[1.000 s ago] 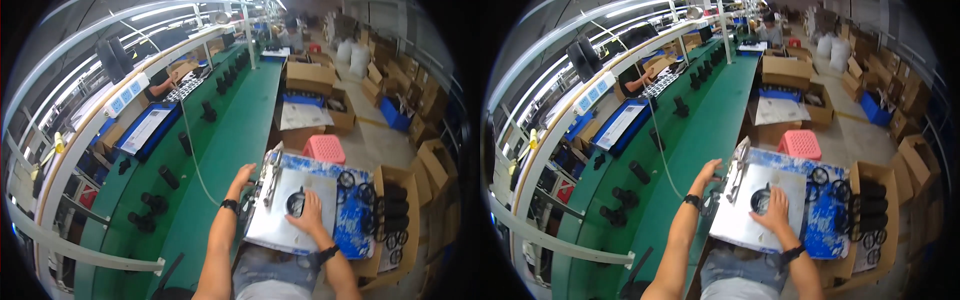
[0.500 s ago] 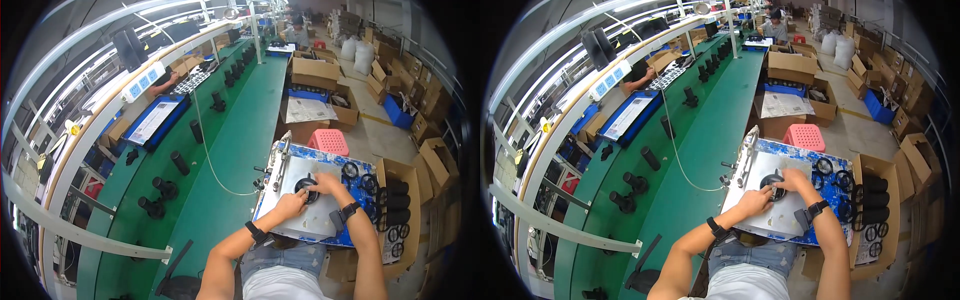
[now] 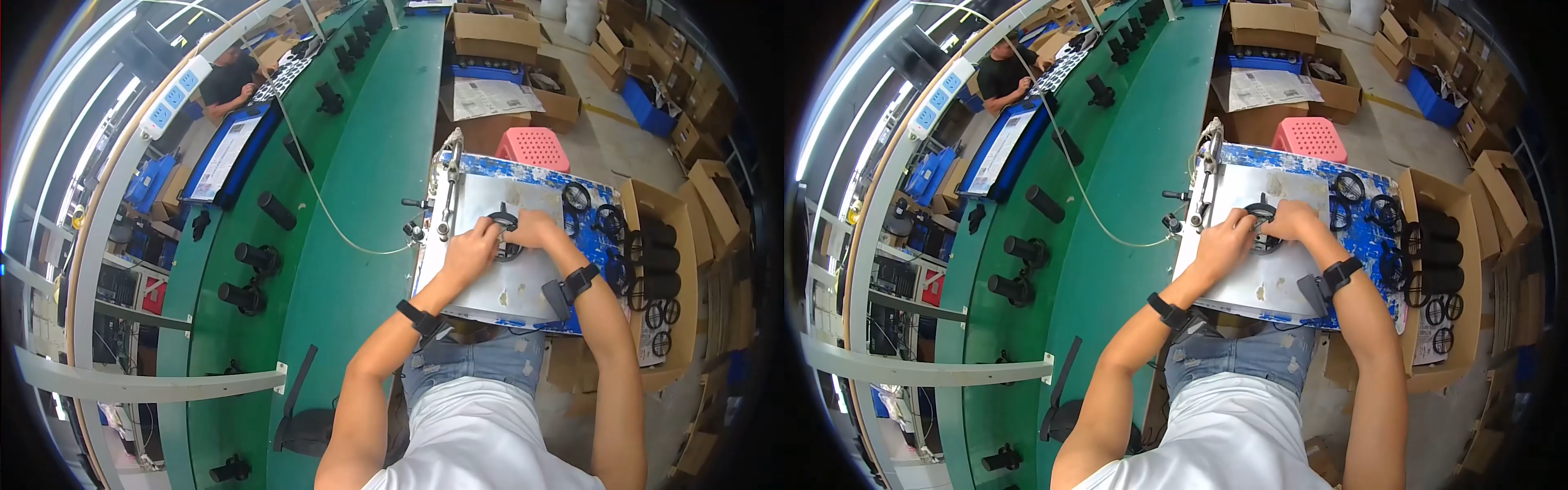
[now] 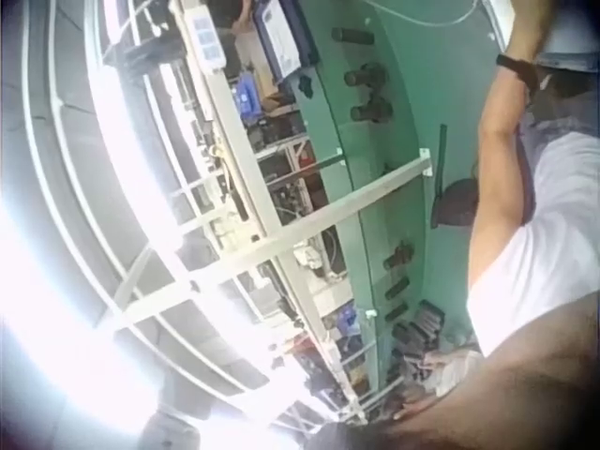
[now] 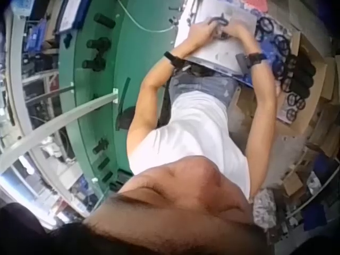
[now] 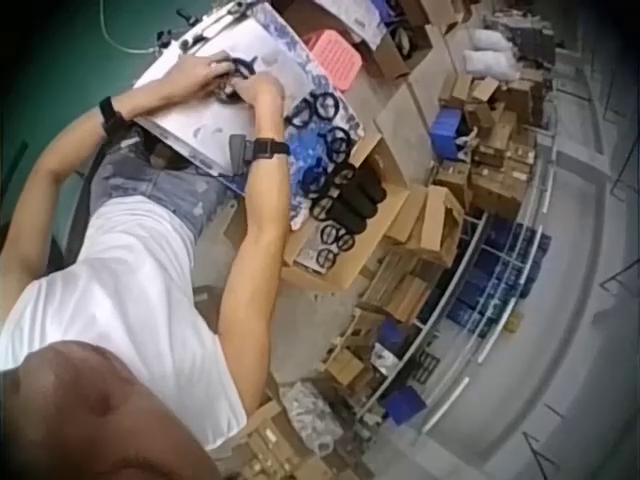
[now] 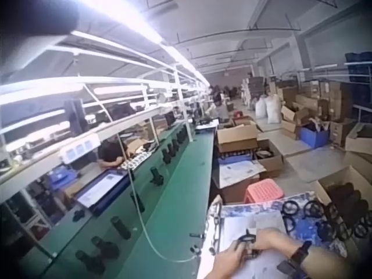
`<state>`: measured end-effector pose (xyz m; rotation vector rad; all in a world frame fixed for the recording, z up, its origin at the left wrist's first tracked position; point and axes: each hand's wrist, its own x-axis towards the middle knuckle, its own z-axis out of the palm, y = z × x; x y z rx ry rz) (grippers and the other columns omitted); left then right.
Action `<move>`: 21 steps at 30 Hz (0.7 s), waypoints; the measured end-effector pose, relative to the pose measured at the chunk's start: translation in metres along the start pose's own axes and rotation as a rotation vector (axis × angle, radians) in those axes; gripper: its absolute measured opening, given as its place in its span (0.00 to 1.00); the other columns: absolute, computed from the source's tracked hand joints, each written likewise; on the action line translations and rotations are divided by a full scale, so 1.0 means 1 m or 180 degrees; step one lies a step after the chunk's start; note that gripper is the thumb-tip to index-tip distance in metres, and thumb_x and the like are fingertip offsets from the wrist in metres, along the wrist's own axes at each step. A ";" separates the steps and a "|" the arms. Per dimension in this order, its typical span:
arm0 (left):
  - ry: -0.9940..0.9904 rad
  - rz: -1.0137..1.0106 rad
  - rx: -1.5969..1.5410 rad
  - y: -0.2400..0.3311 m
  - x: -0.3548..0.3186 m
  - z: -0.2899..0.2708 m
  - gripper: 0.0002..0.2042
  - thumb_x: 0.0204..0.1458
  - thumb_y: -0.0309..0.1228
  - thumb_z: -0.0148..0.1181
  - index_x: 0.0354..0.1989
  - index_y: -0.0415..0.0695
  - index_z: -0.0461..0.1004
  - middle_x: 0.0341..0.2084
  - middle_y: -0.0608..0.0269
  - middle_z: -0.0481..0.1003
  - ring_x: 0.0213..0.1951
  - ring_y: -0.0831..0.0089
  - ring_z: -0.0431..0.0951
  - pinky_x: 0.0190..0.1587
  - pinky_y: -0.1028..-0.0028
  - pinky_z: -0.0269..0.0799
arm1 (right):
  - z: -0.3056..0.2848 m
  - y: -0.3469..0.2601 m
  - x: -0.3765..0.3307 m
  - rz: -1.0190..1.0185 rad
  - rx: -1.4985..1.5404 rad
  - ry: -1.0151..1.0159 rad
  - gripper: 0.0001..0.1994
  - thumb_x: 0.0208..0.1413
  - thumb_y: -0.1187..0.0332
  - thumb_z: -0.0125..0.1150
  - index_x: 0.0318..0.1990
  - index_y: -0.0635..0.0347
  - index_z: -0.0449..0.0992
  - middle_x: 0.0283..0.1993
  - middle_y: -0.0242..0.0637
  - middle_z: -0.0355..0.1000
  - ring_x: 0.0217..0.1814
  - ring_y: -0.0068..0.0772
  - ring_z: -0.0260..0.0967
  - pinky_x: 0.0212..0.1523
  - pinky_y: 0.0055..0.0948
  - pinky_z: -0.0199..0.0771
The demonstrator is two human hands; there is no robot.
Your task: The person picks up a black cylinder, places it into a machine, and presses a lever. They then take a plastic frame, fit it onto the machine, and press it down before returning the cylinder to the workbench.
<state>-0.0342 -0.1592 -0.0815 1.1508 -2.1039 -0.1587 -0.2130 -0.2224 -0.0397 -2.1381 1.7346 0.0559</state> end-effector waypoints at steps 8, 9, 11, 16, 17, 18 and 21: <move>-0.0839 -0.0494 0.0341 -0.013 0.041 0.010 0.20 0.32 0.28 0.67 0.38 0.42 0.71 0.33 0.53 0.73 0.37 0.55 0.77 0.36 0.62 0.76 | -0.021 -0.027 0.000 0.0838 0.0374 -0.1474 0.20 0.44 0.59 0.64 0.31 0.73 0.76 0.28 0.42 0.75 0.23 0.36 0.77 0.22 0.29 0.79; -0.0842 -0.0488 0.0330 -0.009 0.041 0.012 0.20 0.32 0.28 0.67 0.38 0.42 0.71 0.33 0.53 0.73 0.37 0.55 0.77 0.36 0.62 0.76 | -0.020 -0.022 0.000 0.0836 0.0459 -0.1525 0.19 0.44 0.59 0.64 0.31 0.73 0.75 0.28 0.42 0.75 0.23 0.36 0.77 0.22 0.28 0.78; -0.0435 -0.0320 0.0408 -0.001 0.040 0.017 0.17 0.32 0.27 0.66 0.34 0.41 0.70 0.28 0.52 0.76 0.34 0.54 0.77 0.36 0.60 0.75 | -0.020 -0.011 0.004 0.0888 0.0542 -0.1547 0.19 0.43 0.60 0.64 0.31 0.73 0.75 0.27 0.42 0.74 0.23 0.35 0.77 0.22 0.28 0.78; -0.0426 -0.0557 0.0156 -0.001 0.045 0.009 0.12 0.33 0.22 0.58 0.31 0.41 0.70 0.21 0.49 0.76 0.29 0.49 0.77 0.34 0.56 0.73 | -0.016 -0.009 -0.002 0.0808 0.0692 -0.1353 0.18 0.43 0.60 0.65 0.28 0.71 0.75 0.26 0.42 0.75 0.22 0.34 0.77 0.20 0.26 0.76; -0.0500 -0.0493 0.0340 0.000 0.046 0.009 0.13 0.33 0.22 0.59 0.32 0.41 0.71 0.21 0.49 0.76 0.29 0.49 0.77 0.34 0.56 0.73 | -0.014 -0.009 -0.003 0.0817 0.0694 -0.1327 0.17 0.43 0.61 0.65 0.28 0.71 0.75 0.26 0.42 0.75 0.22 0.34 0.76 0.20 0.27 0.76; -0.0571 -0.0423 0.0529 -0.002 0.047 0.009 0.14 0.33 0.23 0.60 0.33 0.41 0.72 0.21 0.50 0.76 0.29 0.49 0.77 0.34 0.56 0.73 | -0.014 -0.011 -0.004 0.0823 0.0698 -0.1293 0.17 0.43 0.61 0.65 0.28 0.71 0.75 0.26 0.43 0.75 0.22 0.34 0.76 0.21 0.27 0.76; -0.0332 -0.0138 0.0421 -0.014 0.043 0.006 0.14 0.34 0.23 0.59 0.34 0.41 0.76 0.24 0.51 0.78 0.31 0.51 0.79 0.36 0.58 0.74 | -0.014 -0.015 -0.007 0.0840 0.0588 -0.1269 0.17 0.43 0.61 0.64 0.27 0.72 0.75 0.25 0.44 0.75 0.21 0.34 0.76 0.21 0.27 0.76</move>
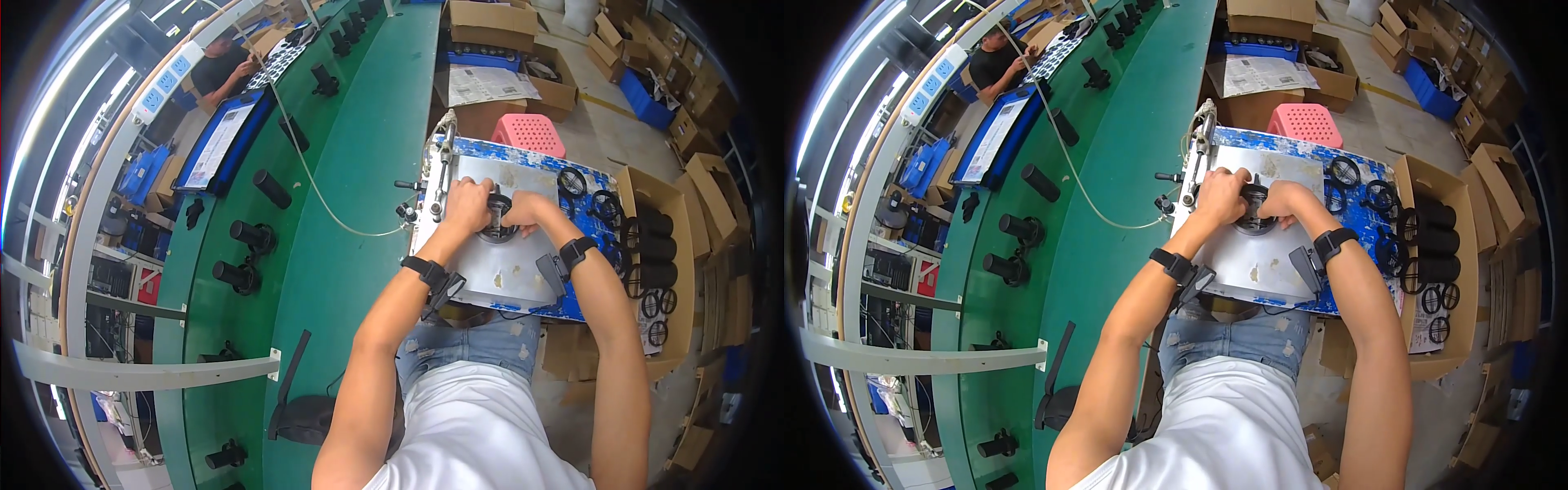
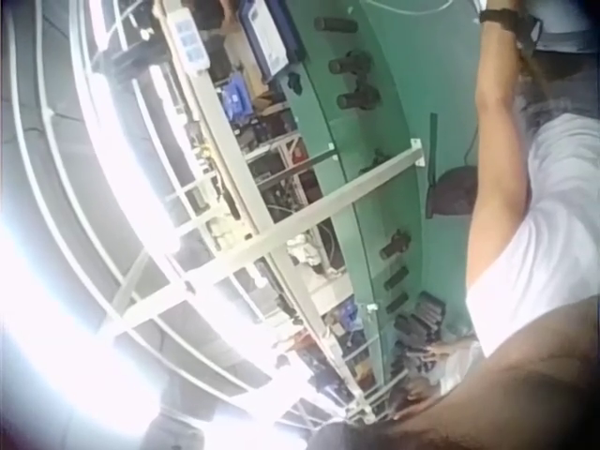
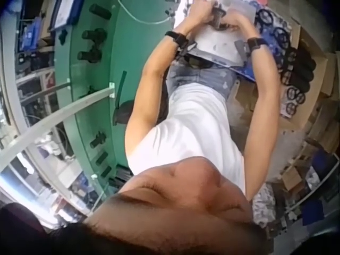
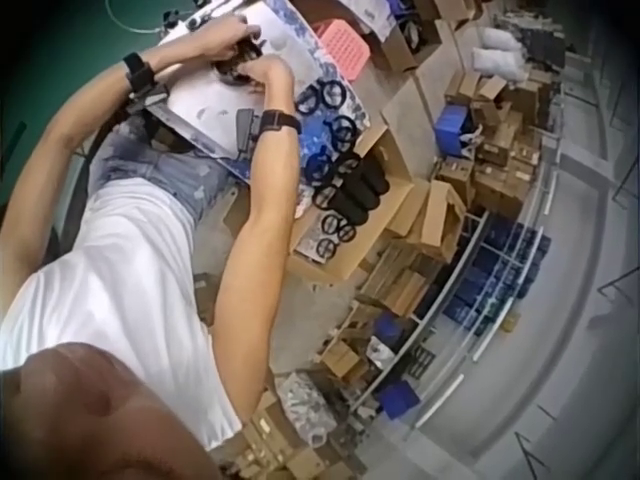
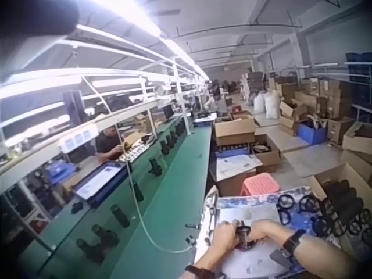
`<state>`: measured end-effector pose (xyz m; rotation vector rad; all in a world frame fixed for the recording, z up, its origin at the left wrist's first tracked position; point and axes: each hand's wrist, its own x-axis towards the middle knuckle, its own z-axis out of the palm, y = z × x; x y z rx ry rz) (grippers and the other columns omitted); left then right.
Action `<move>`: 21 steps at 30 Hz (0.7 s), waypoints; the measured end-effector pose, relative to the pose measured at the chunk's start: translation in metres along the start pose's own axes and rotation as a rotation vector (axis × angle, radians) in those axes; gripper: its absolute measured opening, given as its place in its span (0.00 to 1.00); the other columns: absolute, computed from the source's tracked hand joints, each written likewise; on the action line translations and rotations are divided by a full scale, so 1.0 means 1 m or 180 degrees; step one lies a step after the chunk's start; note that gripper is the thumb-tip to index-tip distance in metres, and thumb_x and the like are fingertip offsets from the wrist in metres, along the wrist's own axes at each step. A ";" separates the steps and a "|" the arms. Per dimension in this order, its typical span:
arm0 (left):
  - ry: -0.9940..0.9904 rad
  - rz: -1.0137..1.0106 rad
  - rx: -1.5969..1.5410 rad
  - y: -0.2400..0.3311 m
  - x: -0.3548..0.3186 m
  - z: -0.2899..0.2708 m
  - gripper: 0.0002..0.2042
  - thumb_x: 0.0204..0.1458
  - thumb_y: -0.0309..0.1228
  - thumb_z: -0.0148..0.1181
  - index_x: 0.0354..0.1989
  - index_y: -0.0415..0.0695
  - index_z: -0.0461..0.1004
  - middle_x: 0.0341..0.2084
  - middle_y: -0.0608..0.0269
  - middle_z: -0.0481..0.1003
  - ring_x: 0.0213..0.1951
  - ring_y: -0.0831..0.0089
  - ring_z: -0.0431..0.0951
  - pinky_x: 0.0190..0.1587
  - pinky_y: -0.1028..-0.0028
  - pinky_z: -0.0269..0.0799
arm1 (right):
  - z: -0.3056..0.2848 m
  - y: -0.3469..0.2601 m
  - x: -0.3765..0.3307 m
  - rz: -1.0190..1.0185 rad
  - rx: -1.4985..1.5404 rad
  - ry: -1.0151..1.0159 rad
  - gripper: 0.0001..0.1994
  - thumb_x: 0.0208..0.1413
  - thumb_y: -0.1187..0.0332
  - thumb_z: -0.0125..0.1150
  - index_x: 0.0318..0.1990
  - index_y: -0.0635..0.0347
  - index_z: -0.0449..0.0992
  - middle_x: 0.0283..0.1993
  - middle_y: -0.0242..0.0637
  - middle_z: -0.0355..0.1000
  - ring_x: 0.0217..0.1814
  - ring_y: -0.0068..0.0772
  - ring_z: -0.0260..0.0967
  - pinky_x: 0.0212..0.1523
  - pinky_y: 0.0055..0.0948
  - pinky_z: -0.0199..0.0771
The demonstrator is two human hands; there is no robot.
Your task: The person picks up a black cylinder, places it into a machine, and presses a lever. They then take a plastic frame, fit it onto the machine, and press it down before returning the cylinder to the workbench.
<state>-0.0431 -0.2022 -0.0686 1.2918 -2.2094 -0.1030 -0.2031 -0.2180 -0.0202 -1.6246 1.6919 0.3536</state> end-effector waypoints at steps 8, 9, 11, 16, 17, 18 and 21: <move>-0.0403 -0.0822 -0.1140 -0.018 0.008 0.000 0.16 0.35 0.21 0.60 0.37 0.44 0.82 0.29 0.51 0.80 0.32 0.61 0.82 0.40 0.70 0.77 | 0.002 -0.005 0.001 -0.0020 0.0071 0.0046 0.16 0.44 0.65 0.61 0.28 0.75 0.74 0.25 0.46 0.74 0.21 0.36 0.76 0.21 0.29 0.78; -0.0411 -0.0816 -0.1138 -0.016 0.006 0.000 0.16 0.35 0.21 0.60 0.37 0.44 0.82 0.29 0.51 0.80 0.32 0.61 0.82 0.40 0.70 0.77 | 0.002 -0.006 0.001 -0.0008 0.0140 0.0097 0.16 0.44 0.65 0.61 0.28 0.76 0.74 0.25 0.46 0.74 0.21 0.36 0.76 0.21 0.29 0.78; -0.0063 -0.1137 -0.1288 -0.007 -0.004 0.002 0.14 0.35 0.21 0.58 0.33 0.45 0.83 0.29 0.50 0.80 0.32 0.56 0.81 0.41 0.66 0.77 | 0.002 -0.005 0.000 0.0015 0.0133 0.0137 0.17 0.44 0.63 0.61 0.29 0.76 0.74 0.26 0.46 0.74 0.21 0.37 0.76 0.21 0.30 0.79; 0.0093 -0.1136 -0.1461 -0.009 -0.014 0.008 0.17 0.37 0.20 0.59 0.38 0.44 0.82 0.31 0.49 0.80 0.33 0.57 0.81 0.42 0.68 0.76 | -0.005 -0.002 0.009 0.0005 -0.0001 -0.0233 0.19 0.46 0.62 0.62 0.31 0.76 0.73 0.29 0.46 0.75 0.24 0.37 0.78 0.23 0.29 0.80; 0.0076 -0.1128 -0.1558 -0.011 -0.014 0.009 0.17 0.37 0.19 0.59 0.39 0.43 0.82 0.32 0.48 0.80 0.34 0.58 0.82 0.43 0.68 0.76 | -0.005 -0.001 0.011 0.0001 -0.0002 -0.0237 0.19 0.46 0.62 0.62 0.31 0.76 0.73 0.29 0.46 0.75 0.24 0.37 0.78 0.23 0.29 0.80; 0.0081 -0.1126 -0.1561 -0.011 -0.013 0.010 0.17 0.37 0.19 0.59 0.39 0.43 0.82 0.32 0.48 0.80 0.34 0.58 0.82 0.43 0.68 0.76 | -0.007 0.000 0.014 0.0022 0.0043 -0.0332 0.18 0.46 0.63 0.62 0.32 0.77 0.73 0.30 0.46 0.75 0.24 0.37 0.78 0.23 0.29 0.80; -0.0106 -0.1373 -0.1784 -0.014 -0.012 0.013 0.19 0.37 0.17 0.60 0.41 0.44 0.81 0.34 0.50 0.80 0.36 0.62 0.82 0.44 0.70 0.76 | -0.009 0.004 0.017 0.0041 0.0082 -0.0453 0.18 0.47 0.63 0.62 0.33 0.76 0.73 0.30 0.45 0.75 0.25 0.37 0.78 0.23 0.28 0.80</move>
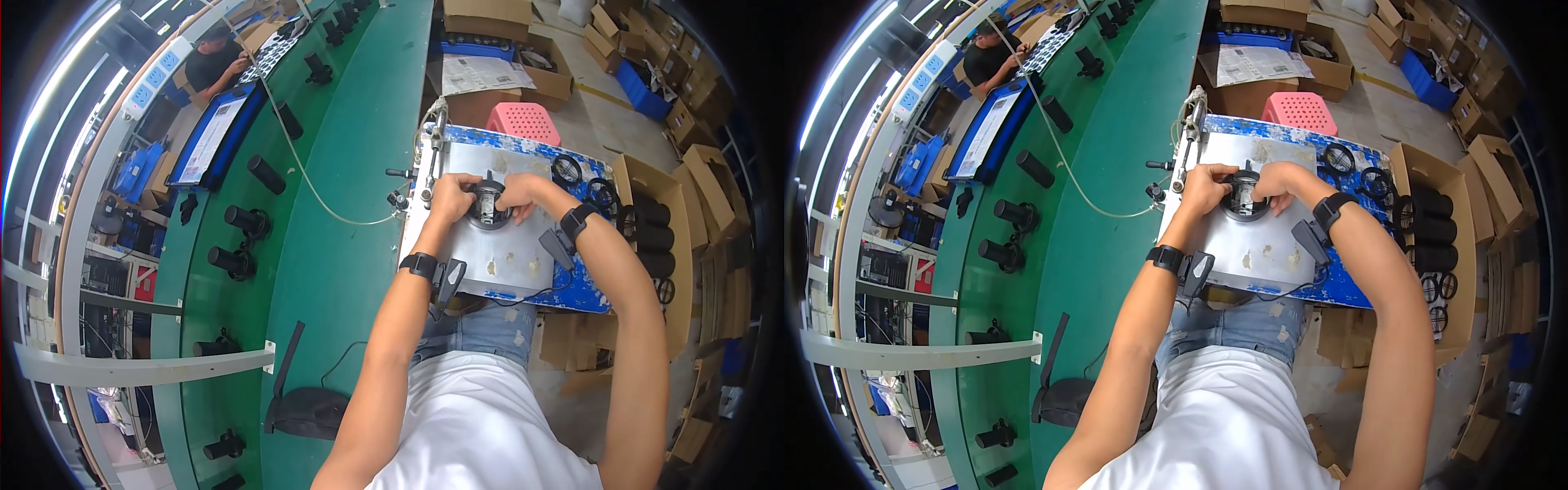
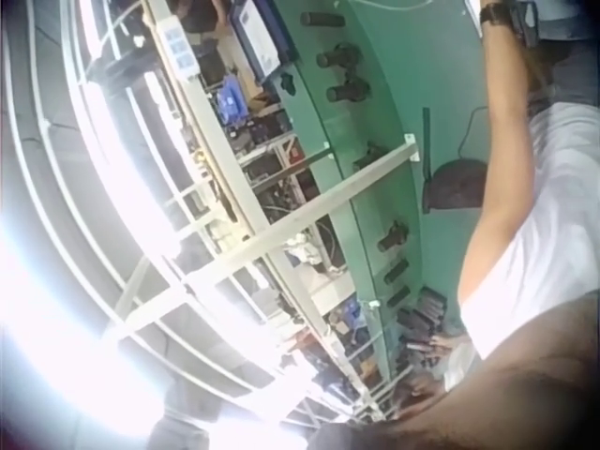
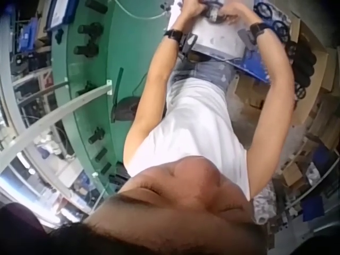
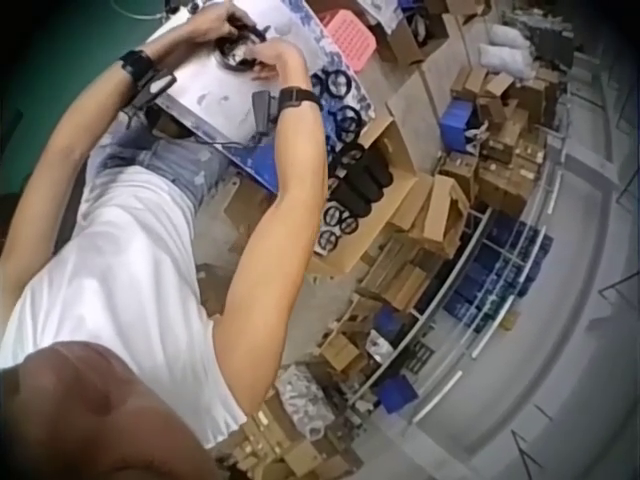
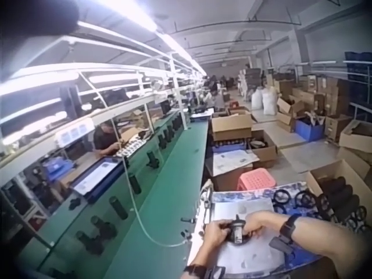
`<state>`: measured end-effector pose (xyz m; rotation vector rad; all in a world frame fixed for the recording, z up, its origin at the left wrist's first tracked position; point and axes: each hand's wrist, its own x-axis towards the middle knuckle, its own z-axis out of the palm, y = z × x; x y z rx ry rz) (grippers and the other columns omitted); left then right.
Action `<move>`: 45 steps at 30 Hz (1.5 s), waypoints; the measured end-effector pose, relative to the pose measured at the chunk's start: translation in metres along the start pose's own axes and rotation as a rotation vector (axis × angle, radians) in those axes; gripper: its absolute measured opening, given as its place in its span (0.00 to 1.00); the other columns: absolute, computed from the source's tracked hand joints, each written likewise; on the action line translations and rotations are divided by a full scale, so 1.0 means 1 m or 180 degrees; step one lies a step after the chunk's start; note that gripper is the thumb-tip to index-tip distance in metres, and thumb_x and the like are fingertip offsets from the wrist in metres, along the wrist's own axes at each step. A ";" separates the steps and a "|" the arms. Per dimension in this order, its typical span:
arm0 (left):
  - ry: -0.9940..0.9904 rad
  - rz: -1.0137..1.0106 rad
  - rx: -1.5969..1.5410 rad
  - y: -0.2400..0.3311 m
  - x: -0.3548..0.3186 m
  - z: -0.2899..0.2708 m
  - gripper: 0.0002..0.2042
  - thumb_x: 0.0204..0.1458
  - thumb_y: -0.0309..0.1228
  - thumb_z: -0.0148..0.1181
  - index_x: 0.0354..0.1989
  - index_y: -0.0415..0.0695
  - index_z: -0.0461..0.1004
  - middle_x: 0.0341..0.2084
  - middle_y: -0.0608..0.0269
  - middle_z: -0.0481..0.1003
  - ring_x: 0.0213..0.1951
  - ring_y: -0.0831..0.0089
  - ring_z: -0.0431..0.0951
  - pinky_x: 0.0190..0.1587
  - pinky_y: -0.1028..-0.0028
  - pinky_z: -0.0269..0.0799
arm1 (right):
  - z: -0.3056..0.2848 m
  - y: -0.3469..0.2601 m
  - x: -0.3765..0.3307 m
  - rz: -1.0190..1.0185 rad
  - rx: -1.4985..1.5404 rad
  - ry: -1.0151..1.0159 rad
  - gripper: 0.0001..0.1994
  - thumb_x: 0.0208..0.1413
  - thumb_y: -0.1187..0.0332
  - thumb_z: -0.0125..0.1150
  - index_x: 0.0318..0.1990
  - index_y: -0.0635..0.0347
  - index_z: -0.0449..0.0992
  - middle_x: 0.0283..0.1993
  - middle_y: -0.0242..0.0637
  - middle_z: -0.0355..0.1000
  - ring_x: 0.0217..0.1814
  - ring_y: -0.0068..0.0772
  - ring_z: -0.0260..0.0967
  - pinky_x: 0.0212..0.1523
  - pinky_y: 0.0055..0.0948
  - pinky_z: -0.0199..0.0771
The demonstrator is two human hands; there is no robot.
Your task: The person picks up a black cylinder, places it into a machine, and presses a lever. They then take a plastic frame, fit it onto the machine, and press it down before returning the cylinder to the workbench.
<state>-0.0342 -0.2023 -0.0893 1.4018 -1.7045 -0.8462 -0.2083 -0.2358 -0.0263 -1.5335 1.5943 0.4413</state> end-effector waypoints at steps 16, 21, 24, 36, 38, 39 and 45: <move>0.0149 0.0121 -0.0077 0.005 -0.011 0.008 0.19 0.42 0.14 0.53 0.43 0.39 0.80 0.38 0.53 0.80 0.35 0.59 0.82 0.43 0.70 0.76 | 0.019 0.006 -0.023 -0.0506 -0.0221 0.0986 0.25 0.44 0.56 0.64 0.38 0.76 0.73 0.25 0.48 0.76 0.21 0.37 0.76 0.24 0.30 0.78; 0.0894 0.1068 0.0381 0.005 -0.031 0.021 0.18 0.44 0.15 0.52 0.45 0.40 0.79 0.41 0.53 0.79 0.39 0.51 0.77 0.49 0.63 0.72 | 0.040 0.005 -0.034 -0.0408 -0.0705 0.1813 0.24 0.47 0.57 0.64 0.48 0.63 0.70 0.42 0.50 0.75 0.47 0.50 0.73 0.49 0.40 0.73; 0.0712 0.0673 0.0160 0.010 -0.023 0.012 0.17 0.43 0.15 0.54 0.42 0.39 0.79 0.37 0.49 0.79 0.37 0.51 0.79 0.46 0.62 0.74 | 0.053 0.020 -0.033 -0.1987 -0.0690 0.2957 0.18 0.49 0.64 0.62 0.48 0.55 0.72 0.40 0.42 0.73 0.45 0.49 0.72 0.46 0.41 0.73; 0.0537 -0.0020 -0.0435 0.001 -0.018 0.011 0.15 0.41 0.16 0.56 0.39 0.41 0.81 0.33 0.47 0.80 0.37 0.56 0.81 0.43 0.67 0.76 | 0.045 0.013 -0.023 -0.2737 -0.1439 0.2214 0.03 0.49 0.71 0.57 0.27 0.58 0.76 0.33 0.39 0.70 0.37 0.46 0.72 0.38 0.43 0.73; 0.0728 0.0238 -0.0199 0.007 -0.019 0.018 0.15 0.41 0.16 0.55 0.37 0.42 0.82 0.32 0.46 0.79 0.35 0.52 0.80 0.42 0.63 0.75 | 0.033 0.016 -0.024 -0.2840 -0.1736 0.2283 0.04 0.48 0.70 0.57 0.26 0.58 0.75 0.33 0.39 0.70 0.37 0.45 0.72 0.38 0.42 0.73; 0.0738 0.0317 -0.0095 0.012 -0.019 0.023 0.15 0.40 0.16 0.55 0.36 0.42 0.82 0.32 0.46 0.78 0.34 0.51 0.80 0.42 0.62 0.75 | 0.029 0.021 -0.027 -0.2894 -0.2016 0.2362 0.04 0.48 0.70 0.57 0.24 0.59 0.74 0.33 0.38 0.70 0.38 0.45 0.72 0.38 0.42 0.73; 0.0833 0.0325 0.0153 0.005 -0.020 0.014 0.15 0.40 0.17 0.55 0.36 0.44 0.82 0.30 0.45 0.78 0.35 0.49 0.79 0.43 0.60 0.74 | 0.044 0.027 -0.041 -0.3319 -0.2208 0.2457 0.04 0.46 0.70 0.59 0.24 0.59 0.73 0.31 0.37 0.70 0.37 0.42 0.71 0.36 0.40 0.73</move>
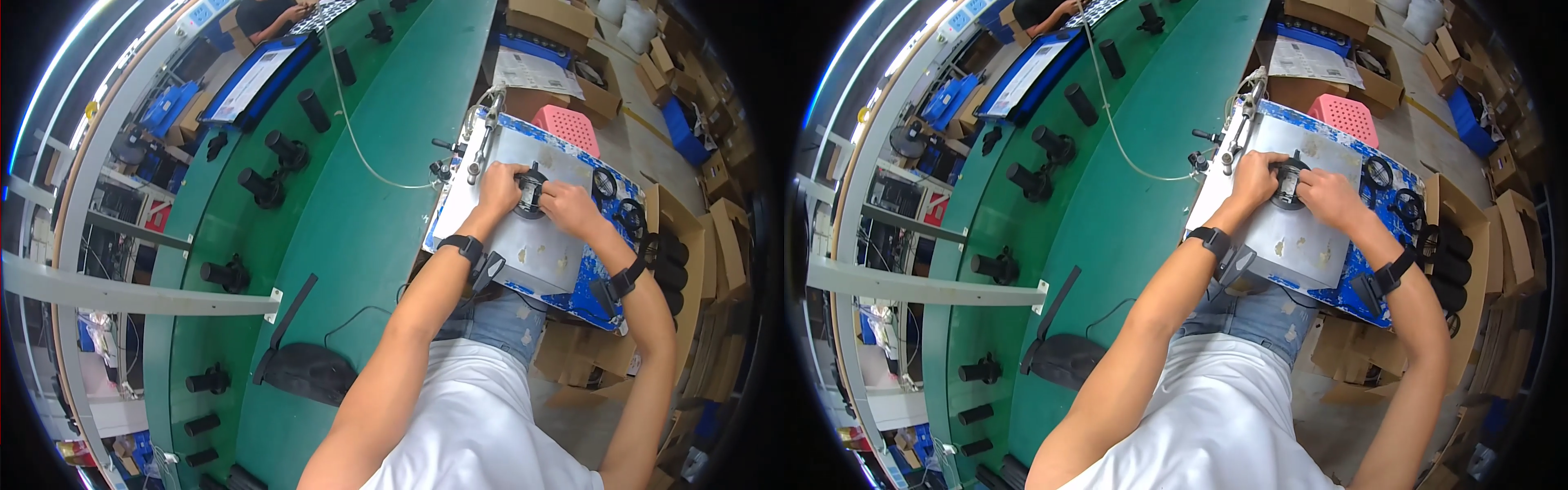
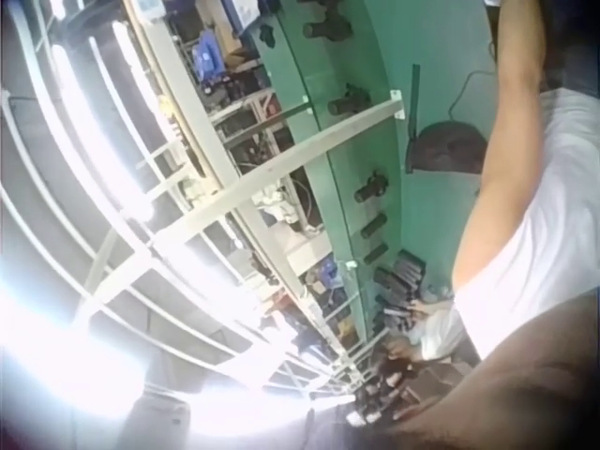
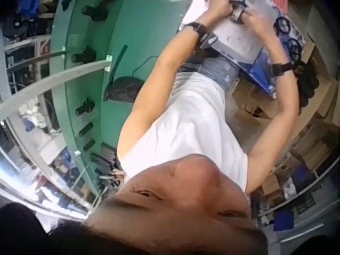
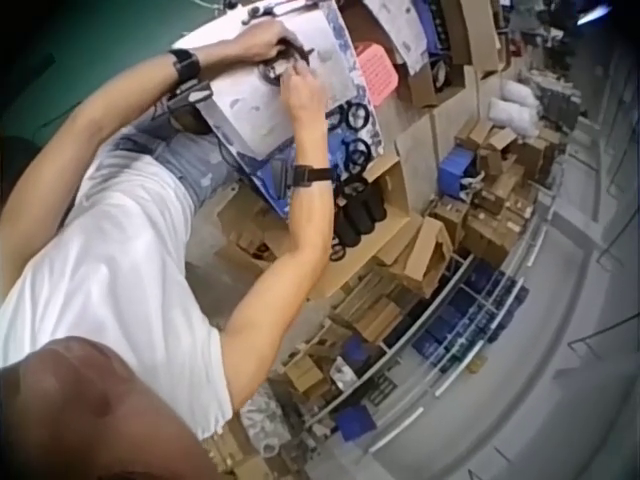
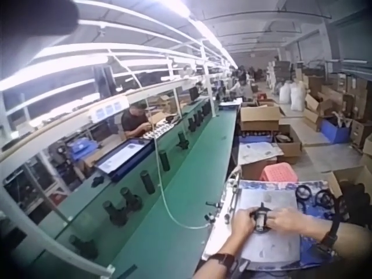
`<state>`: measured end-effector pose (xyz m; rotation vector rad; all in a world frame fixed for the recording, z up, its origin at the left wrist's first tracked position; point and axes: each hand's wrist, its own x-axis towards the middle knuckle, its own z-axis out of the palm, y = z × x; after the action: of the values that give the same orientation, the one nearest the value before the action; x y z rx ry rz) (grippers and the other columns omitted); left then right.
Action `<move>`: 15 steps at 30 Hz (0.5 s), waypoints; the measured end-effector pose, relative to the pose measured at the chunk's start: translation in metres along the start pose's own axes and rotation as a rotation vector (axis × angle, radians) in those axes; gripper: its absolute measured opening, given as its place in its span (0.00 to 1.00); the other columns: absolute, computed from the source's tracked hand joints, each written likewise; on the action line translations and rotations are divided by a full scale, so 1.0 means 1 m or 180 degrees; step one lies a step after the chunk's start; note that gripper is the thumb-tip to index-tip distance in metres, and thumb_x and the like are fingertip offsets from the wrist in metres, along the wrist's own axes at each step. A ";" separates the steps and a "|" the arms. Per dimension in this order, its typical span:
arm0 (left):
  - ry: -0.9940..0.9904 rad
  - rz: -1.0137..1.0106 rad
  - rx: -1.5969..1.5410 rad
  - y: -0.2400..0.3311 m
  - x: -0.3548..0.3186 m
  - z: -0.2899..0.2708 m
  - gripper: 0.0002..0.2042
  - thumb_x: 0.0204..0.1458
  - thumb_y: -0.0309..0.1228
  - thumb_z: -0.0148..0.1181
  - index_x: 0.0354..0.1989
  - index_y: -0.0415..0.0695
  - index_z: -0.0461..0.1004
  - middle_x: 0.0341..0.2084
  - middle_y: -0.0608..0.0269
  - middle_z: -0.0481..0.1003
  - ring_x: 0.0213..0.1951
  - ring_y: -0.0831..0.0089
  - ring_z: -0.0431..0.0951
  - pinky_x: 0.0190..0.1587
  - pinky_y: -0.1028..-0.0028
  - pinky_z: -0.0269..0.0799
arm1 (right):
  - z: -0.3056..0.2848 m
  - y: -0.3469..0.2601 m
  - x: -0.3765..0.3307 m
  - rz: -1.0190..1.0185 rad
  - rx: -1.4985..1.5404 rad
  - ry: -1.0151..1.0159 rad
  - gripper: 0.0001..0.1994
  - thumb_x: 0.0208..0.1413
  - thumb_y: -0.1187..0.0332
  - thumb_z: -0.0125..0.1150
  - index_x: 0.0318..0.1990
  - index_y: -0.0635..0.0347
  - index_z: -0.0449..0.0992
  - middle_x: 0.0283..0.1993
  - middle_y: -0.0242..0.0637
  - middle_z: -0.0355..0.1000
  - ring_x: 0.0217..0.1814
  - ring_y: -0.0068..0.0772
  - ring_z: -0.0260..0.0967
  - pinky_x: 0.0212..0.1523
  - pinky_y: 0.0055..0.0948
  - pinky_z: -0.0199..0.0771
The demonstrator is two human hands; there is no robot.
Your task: The person picks up a black cylinder, places it into a machine, and presses a lever. They then take a plastic frame, fit it onto the machine, and press it down before returning the cylinder to the workbench.
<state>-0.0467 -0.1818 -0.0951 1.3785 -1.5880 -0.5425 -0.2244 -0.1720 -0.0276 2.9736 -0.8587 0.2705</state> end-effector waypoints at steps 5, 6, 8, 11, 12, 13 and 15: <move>-0.0014 0.0049 0.0141 0.002 -0.002 0.005 0.15 0.41 0.17 0.57 0.37 0.44 0.82 0.31 0.46 0.78 0.33 0.50 0.79 0.42 0.62 0.75 | 0.001 -0.009 -0.017 0.0405 0.0240 0.0248 0.04 0.44 0.72 0.62 0.29 0.59 0.77 0.32 0.37 0.70 0.37 0.43 0.71 0.36 0.39 0.73; 0.0019 0.0169 0.0153 0.001 -0.002 0.005 0.15 0.41 0.18 0.57 0.38 0.44 0.82 0.31 0.45 0.78 0.33 0.50 0.79 0.43 0.62 0.74 | -0.001 -0.018 -0.024 0.0495 0.0324 0.0288 0.06 0.44 0.72 0.62 0.31 0.59 0.78 0.32 0.38 0.70 0.37 0.43 0.71 0.37 0.38 0.74; 0.0024 0.0202 0.0056 -0.002 -0.006 0.002 0.14 0.42 0.18 0.57 0.38 0.44 0.82 0.31 0.45 0.78 0.34 0.50 0.79 0.43 0.62 0.74 | -0.002 -0.026 -0.027 0.0608 0.0407 0.0338 0.08 0.44 0.72 0.62 0.34 0.59 0.78 0.31 0.39 0.70 0.38 0.43 0.71 0.37 0.38 0.74; -0.0020 0.0331 -0.0039 0.003 -0.013 0.002 0.13 0.44 0.19 0.56 0.39 0.41 0.81 0.34 0.46 0.79 0.38 0.49 0.78 0.46 0.61 0.72 | -0.001 -0.025 -0.042 0.0731 0.0546 0.0388 0.11 0.45 0.73 0.60 0.39 0.60 0.79 0.32 0.40 0.70 0.38 0.44 0.71 0.38 0.37 0.74; -0.0033 0.0424 -0.0059 0.000 -0.015 0.001 0.14 0.45 0.19 0.56 0.40 0.41 0.80 0.35 0.47 0.79 0.39 0.50 0.77 0.47 0.61 0.72 | 0.006 -0.023 -0.044 0.0647 0.0897 0.0492 0.12 0.46 0.73 0.60 0.40 0.60 0.79 0.34 0.41 0.71 0.38 0.44 0.71 0.38 0.36 0.74; -0.0029 0.0542 -0.0082 -0.003 -0.013 -0.002 0.14 0.45 0.19 0.55 0.41 0.40 0.79 0.36 0.48 0.79 0.40 0.50 0.77 0.48 0.61 0.71 | 0.010 -0.019 -0.043 0.0549 0.1222 0.0614 0.13 0.46 0.74 0.59 0.42 0.60 0.78 0.35 0.42 0.72 0.38 0.45 0.71 0.38 0.35 0.74; -0.0197 0.0498 -0.0090 -0.007 -0.013 -0.005 0.14 0.47 0.20 0.54 0.43 0.40 0.78 0.39 0.51 0.79 0.43 0.51 0.76 0.50 0.62 0.70 | 0.019 -0.020 -0.050 0.0739 0.1542 0.0610 0.15 0.47 0.76 0.58 0.44 0.61 0.77 0.37 0.42 0.73 0.39 0.43 0.72 0.41 0.33 0.74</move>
<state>-0.0402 -0.1708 -0.1027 1.2147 -1.7150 -0.5152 -0.2521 -0.1305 -0.0547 3.1823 -1.2705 0.8723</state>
